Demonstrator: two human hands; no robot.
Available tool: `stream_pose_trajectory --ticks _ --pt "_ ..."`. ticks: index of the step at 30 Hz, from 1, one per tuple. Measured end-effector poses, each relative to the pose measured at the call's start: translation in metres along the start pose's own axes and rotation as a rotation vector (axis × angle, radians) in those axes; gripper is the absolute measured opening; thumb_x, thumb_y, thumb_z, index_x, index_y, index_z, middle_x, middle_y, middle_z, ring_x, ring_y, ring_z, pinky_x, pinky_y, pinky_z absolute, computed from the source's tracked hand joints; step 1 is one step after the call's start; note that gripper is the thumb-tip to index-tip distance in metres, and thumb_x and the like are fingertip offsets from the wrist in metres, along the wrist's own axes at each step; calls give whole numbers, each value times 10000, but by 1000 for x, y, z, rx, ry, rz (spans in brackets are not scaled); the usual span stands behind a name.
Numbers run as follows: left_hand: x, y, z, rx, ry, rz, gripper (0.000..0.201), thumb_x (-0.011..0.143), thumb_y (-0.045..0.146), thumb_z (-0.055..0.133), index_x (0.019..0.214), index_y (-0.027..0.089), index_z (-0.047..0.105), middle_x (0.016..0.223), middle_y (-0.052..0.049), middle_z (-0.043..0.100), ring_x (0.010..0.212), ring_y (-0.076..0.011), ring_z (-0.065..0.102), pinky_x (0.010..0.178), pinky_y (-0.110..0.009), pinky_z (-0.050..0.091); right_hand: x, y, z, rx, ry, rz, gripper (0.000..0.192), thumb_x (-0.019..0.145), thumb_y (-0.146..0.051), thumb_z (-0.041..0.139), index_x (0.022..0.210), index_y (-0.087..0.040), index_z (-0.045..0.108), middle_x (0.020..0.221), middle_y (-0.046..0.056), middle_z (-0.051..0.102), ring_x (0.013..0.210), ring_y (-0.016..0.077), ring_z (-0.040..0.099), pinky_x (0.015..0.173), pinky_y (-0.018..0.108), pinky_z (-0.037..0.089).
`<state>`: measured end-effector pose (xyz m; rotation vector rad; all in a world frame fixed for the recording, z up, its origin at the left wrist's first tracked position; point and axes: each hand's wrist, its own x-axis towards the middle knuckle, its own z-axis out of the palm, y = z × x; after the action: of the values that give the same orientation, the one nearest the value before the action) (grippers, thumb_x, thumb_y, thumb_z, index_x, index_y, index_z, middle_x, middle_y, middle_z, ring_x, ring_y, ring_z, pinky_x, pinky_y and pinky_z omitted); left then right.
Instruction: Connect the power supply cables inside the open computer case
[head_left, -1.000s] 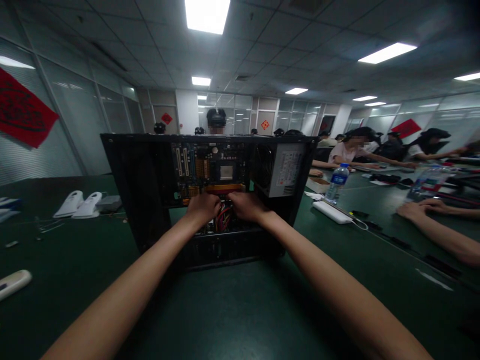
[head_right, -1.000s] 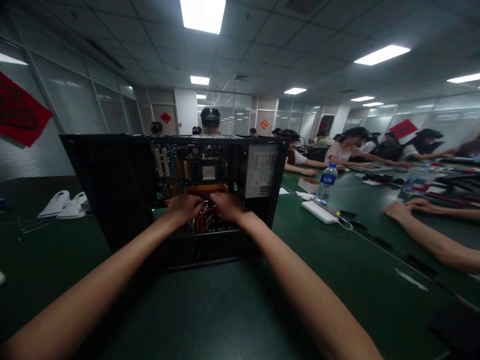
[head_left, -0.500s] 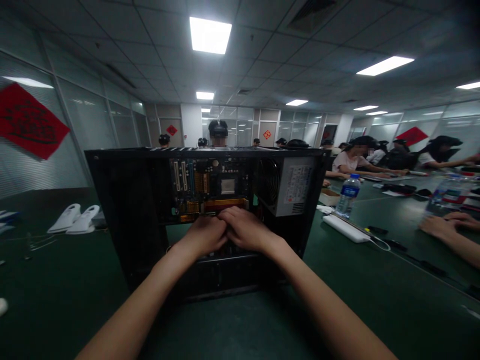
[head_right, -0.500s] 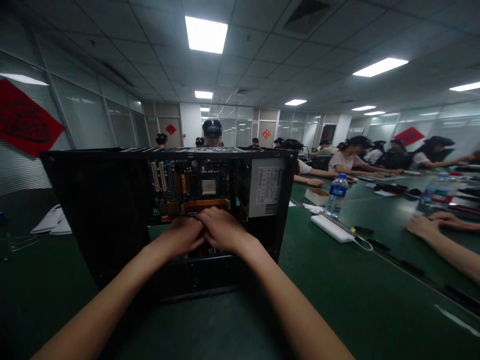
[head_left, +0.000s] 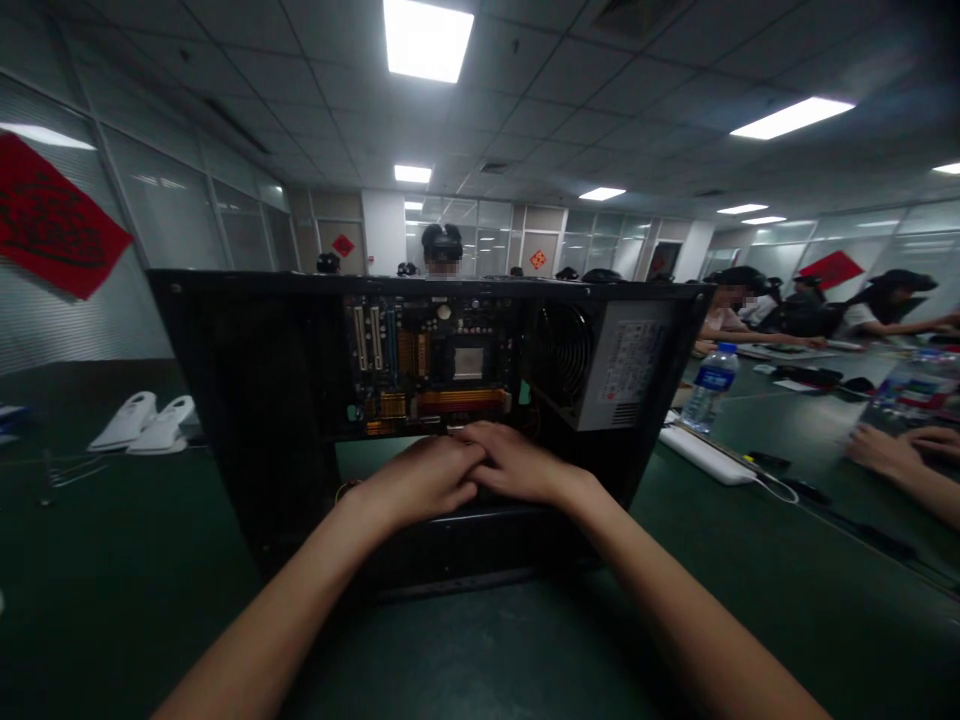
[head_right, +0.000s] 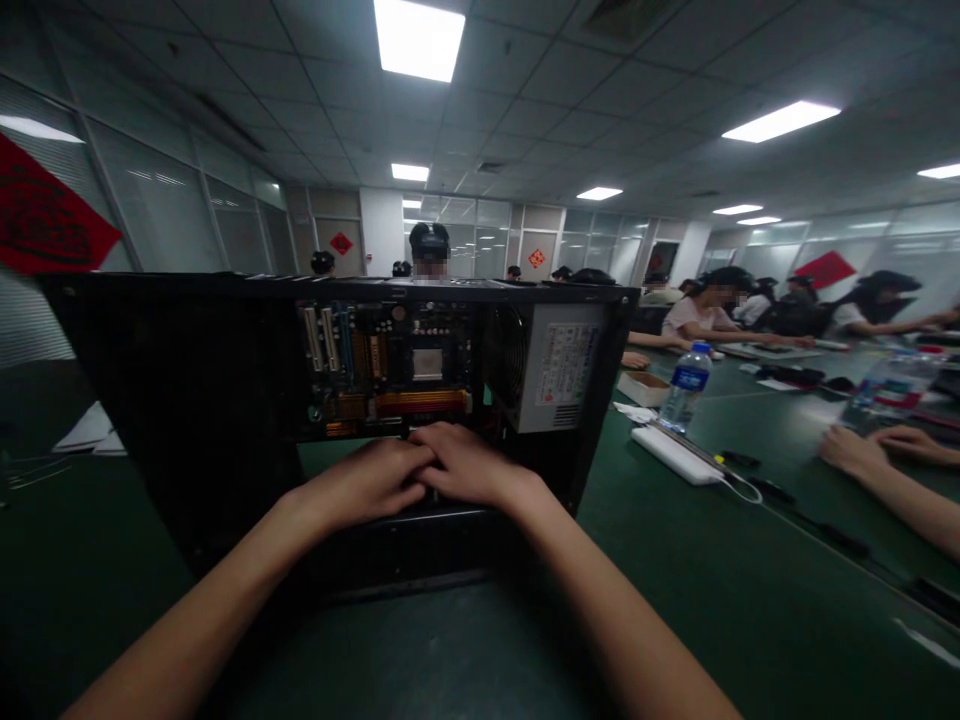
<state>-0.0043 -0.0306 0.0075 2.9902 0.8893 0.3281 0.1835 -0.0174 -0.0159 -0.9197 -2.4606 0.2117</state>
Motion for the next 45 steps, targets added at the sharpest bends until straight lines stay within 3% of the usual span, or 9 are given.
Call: stream_pose_trajectory --ticks 3,12,19,22,32,36,39,42,45 --pt "-1 2 0 56 45 34 137 893 200 612 1009 165 677 1005 -107 750 888 -257 725 715 -307 523 0 3 3 15 -39 32 18 863 -150 590 876 -155 601 940 71 671 899 211 610 799 293 423" --pt "-4 4 0 123 22 -48 149 907 281 631 964 170 713 921 -118 760 837 -285 731 670 -320 520 -2 -2 1 124 -143 165 136 884 -157 573 827 -145 696 828 35 731 814 207 664 704 256 421" --pt "-5 -3 7 12 35 -76 214 938 296 581 989 178 752 959 -115 761 895 -270 718 740 -332 527 -11 23 11 -17 -427 194 239 940 -276 592 1112 -183 730 1240 113 698 1145 276 641 988 384 473" --pt "-4 -6 10 -20 34 -105 217 939 283 571 982 186 759 947 -106 759 883 -246 713 748 -312 521 -13 29 14 -12 -473 219 280 921 -278 626 1177 -216 718 1319 107 662 1231 287 601 1040 416 454" --pt "-9 -12 10 -20 -3 -118 278 969 366 541 1035 209 761 1009 -93 759 888 -257 706 706 -308 493 -10 22 7 -41 -640 312 286 968 -339 546 1043 -161 757 980 103 763 825 233 687 713 301 499" --pt "-9 -11 7 -56 9 -91 366 978 475 523 1039 200 756 988 -97 755 869 -257 704 693 -308 475 -8 15 4 -104 -541 295 263 948 -307 578 1047 -130 746 1005 131 753 822 224 668 653 268 437" --pt "-8 -11 5 -71 -11 -106 442 950 570 532 1001 192 755 960 -101 750 869 -259 701 690 -302 468 -6 9 1 -61 -416 274 281 966 -310 542 868 -139 743 807 75 725 677 168 607 572 247 355" --pt "-8 -14 2 -73 7 -157 502 931 630 519 995 185 742 966 -104 745 904 -267 693 744 -312 481 -3 5 -2 81 -227 278 353 970 -342 521 721 -150 681 649 11 619 601 125 517 544 240 295" --pt "-14 -17 -7 -187 36 -157 512 1005 571 386 1076 186 716 1041 -89 741 969 -240 681 842 -316 492 0 5 -6 340 13 322 373 959 -402 491 729 -153 646 599 -22 529 574 113 456 528 230 283"
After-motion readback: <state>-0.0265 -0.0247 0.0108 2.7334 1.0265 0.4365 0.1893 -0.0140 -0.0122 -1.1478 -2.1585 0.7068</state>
